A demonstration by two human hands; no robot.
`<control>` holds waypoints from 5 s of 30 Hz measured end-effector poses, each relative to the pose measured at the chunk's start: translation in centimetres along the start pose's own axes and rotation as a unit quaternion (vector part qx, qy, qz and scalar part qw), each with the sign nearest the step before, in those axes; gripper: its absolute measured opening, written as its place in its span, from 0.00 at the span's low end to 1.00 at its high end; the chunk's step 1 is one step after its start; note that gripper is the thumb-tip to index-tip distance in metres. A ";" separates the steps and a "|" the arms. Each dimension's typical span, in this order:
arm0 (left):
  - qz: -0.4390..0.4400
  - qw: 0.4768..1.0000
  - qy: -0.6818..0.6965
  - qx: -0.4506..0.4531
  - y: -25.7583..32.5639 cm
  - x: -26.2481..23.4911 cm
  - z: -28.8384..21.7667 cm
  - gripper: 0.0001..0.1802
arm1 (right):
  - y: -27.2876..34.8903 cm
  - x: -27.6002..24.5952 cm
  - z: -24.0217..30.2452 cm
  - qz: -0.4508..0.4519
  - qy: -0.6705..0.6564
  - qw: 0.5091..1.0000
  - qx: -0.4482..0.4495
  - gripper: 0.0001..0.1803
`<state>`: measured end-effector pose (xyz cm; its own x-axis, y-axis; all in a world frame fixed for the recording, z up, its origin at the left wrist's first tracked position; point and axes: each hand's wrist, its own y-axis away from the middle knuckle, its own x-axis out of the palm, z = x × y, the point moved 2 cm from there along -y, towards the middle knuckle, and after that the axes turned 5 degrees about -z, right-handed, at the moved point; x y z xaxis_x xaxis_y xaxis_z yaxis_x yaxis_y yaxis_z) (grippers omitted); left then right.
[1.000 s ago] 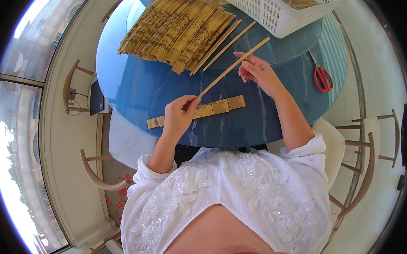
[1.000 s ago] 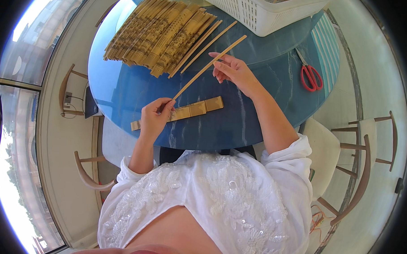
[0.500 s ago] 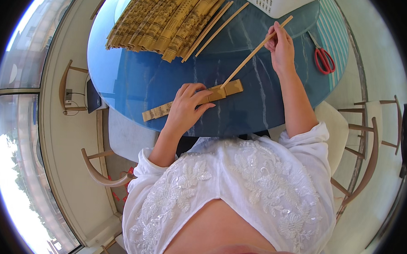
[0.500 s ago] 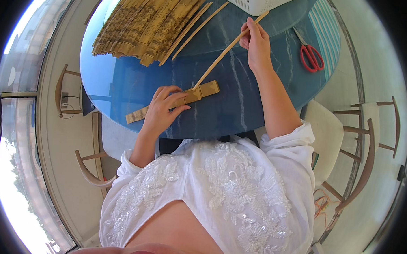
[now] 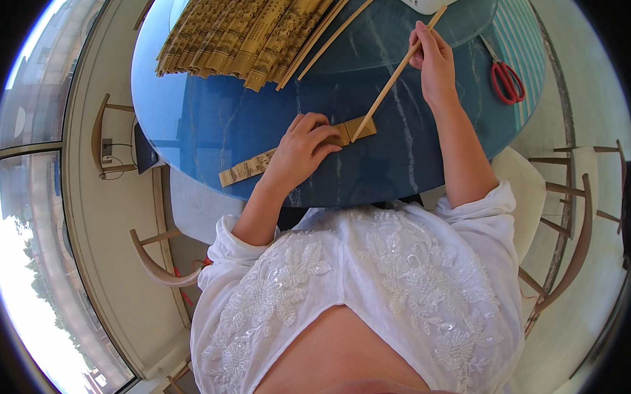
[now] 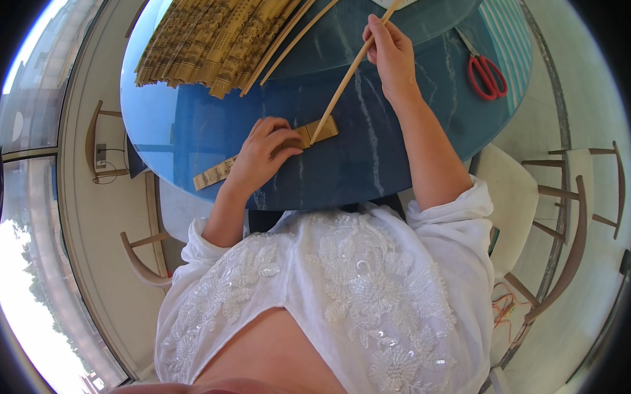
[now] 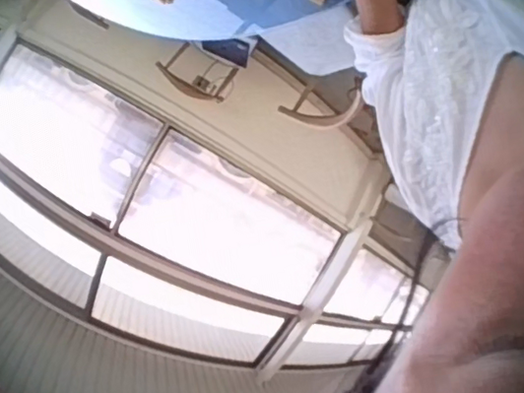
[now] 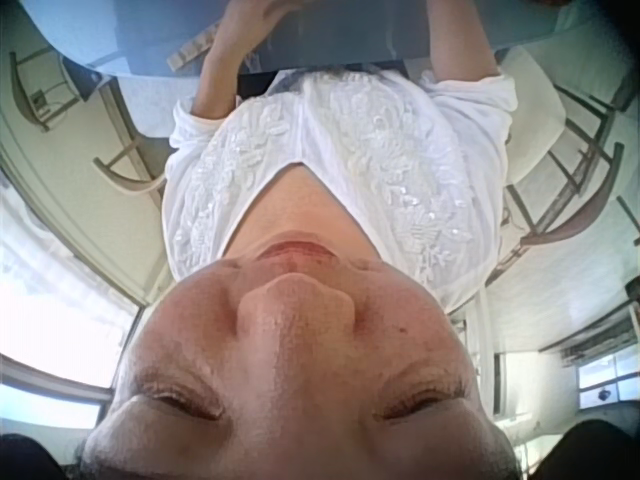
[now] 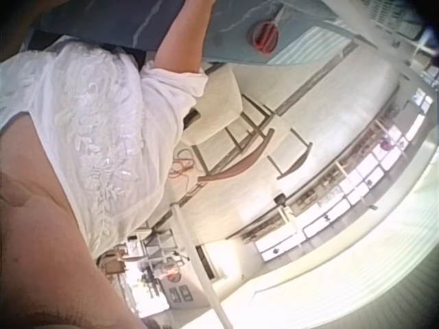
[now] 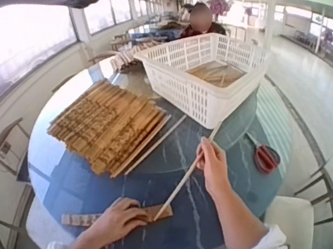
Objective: The person inserts thin wooden sticks into slots on rectangular bamboo strips, then places the assembled pieces onto a stack on the table. The process repeats with multiple bamboo strips and sticks.
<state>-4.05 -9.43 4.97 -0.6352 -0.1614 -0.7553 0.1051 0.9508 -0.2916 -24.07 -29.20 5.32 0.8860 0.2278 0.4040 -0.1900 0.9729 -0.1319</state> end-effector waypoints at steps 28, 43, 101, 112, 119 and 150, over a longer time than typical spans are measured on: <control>-0.017 0.986 0.129 -0.107 -0.7 -0.5 1.1 0.09 | 0.5 0.8 -0.1 0.098 0.023 0.994 0.042 0.19; -0.036 0.971 0.174 -0.161 -2.2 -2.5 0.4 0.06 | 1.6 2.1 -1.1 0.221 0.066 0.961 0.154 0.18; -0.038 0.965 0.133 -0.224 -0.5 -3.3 0.1 0.07 | 3.7 3.7 -2.5 0.434 0.096 0.856 0.265 0.16; -0.043 0.964 0.114 -0.236 0.8 -3.5 1.3 0.09 | 1.9 2.7 -1.8 0.287 0.215 0.932 0.047 0.11; -0.019 0.962 0.110 -0.249 2.6 -4.8 2.9 0.11 | -1.1 4.1 -0.5 0.203 0.590 0.702 -0.343 0.20; 0.027 0.962 0.113 -0.248 4.3 -6.0 4.2 0.14 | 2.7 -0.5 6.2 0.312 0.584 0.644 -0.383 0.07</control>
<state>3.43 -5.45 5.71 -0.7953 -0.0989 -0.5981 -0.1990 0.9745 0.1034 -27.66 -26.45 10.40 0.5366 -0.0562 -0.8420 -0.7958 0.2983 -0.5271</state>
